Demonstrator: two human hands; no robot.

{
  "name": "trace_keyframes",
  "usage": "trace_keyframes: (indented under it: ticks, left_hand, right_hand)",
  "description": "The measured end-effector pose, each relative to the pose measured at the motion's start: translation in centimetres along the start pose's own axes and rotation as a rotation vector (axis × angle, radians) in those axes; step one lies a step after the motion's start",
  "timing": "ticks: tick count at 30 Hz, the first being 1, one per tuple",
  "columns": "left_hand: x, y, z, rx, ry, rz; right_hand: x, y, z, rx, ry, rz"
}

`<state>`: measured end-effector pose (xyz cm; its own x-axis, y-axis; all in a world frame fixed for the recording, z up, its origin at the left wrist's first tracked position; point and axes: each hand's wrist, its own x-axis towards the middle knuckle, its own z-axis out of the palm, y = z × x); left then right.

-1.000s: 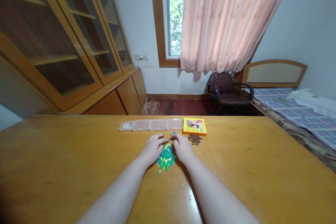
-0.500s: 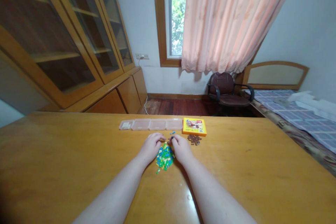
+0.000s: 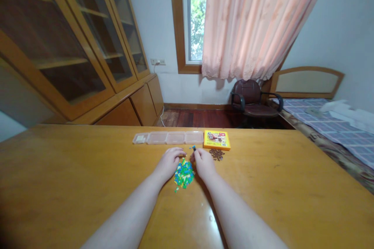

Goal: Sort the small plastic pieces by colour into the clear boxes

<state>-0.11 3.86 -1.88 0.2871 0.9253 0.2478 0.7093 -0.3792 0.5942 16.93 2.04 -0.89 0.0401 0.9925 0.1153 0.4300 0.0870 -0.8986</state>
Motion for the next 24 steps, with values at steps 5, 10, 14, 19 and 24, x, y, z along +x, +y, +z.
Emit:
trace_keyframes:
  ticks: [5,10,14,19,24]
  left_hand:
    - [-0.06,0.38,-0.17,0.053,-0.050,0.003]
    - [-0.07,0.48,-0.07,0.081,-0.064,-0.020]
    - [-0.04,0.36,0.12,0.054,-0.065,-0.024]
    - [0.03,0.41,-0.01,0.060,-0.104,0.011]
    - [0.03,0.65,-0.29,0.095,-0.113,0.021]
  right_hand:
    - [-0.27,-0.24,0.01,-0.042,-0.057,0.014]
    - [0.04,0.08,-0.15,-0.083,-0.012,0.001]
    - [0.37,0.47,-0.22,0.019,0.044,-0.007]
    - [-0.03,0.21,0.07,0.074,-0.013,-0.033]
    - [-0.30,-0.05,0.36,0.011,-0.081,-0.074]
